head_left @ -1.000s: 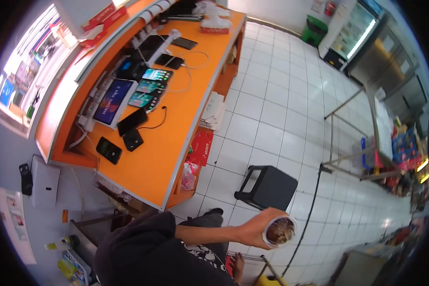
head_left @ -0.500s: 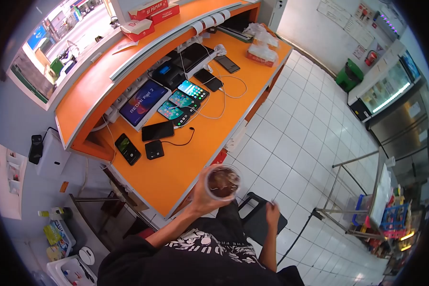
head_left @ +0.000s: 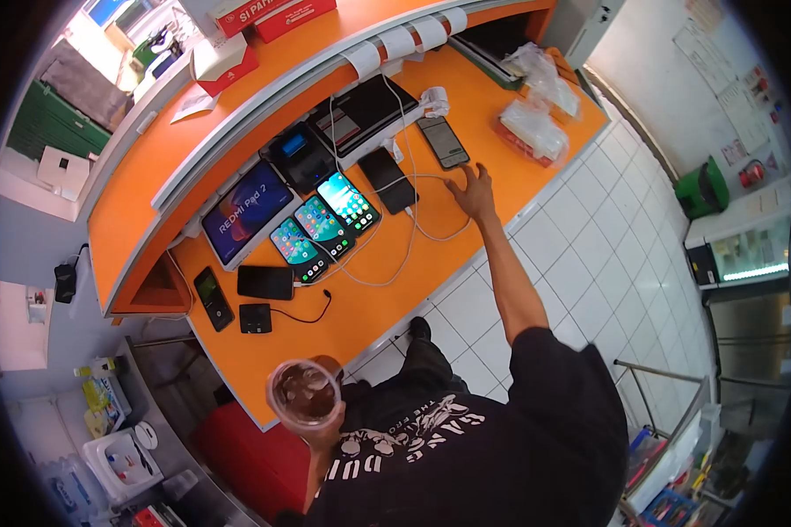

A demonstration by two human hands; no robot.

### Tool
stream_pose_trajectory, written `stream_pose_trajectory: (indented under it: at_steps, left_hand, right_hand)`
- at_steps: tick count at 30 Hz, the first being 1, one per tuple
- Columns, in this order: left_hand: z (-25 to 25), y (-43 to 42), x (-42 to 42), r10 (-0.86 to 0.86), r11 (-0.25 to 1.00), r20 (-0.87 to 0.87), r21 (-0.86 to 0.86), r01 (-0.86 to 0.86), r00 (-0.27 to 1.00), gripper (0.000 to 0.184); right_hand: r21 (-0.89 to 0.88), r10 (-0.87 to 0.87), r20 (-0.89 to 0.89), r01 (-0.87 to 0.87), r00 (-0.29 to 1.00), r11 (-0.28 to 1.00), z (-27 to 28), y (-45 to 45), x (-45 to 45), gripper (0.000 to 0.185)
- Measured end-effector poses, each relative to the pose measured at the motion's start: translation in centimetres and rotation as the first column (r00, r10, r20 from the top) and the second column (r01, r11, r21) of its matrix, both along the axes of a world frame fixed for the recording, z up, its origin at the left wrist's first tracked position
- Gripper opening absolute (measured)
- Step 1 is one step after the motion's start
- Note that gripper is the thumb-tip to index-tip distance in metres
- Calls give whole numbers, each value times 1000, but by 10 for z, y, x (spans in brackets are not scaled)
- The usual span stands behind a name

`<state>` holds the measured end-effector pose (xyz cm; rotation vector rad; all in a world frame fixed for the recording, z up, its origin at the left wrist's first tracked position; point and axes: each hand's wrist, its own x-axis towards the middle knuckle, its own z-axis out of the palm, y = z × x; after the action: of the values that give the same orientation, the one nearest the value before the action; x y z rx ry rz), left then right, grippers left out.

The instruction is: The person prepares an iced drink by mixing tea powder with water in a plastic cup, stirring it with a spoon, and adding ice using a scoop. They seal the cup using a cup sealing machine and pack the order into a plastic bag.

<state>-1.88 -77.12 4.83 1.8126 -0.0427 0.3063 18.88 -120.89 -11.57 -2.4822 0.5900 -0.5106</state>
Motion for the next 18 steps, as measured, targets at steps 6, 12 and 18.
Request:
stream_pose_trajectory:
  at_steps: [6,12,18]
  left_hand:
    - [1,-23,-12,257,967,11,-4,-257,966,92]
    - [4,-34,-18,363,932,36,-16,-363,931,90]
    - [4,-37,-18,410,912,67,-45,-407,910,89]
  right_hand:
    - [-6,-34,-242,34,970,999,-12,-25,55,71]
    - [-124,-60,-317,22,946,992,-10,-25,58,68]
    - [77,-129,68,123,989,989,-12,-20,18,53]
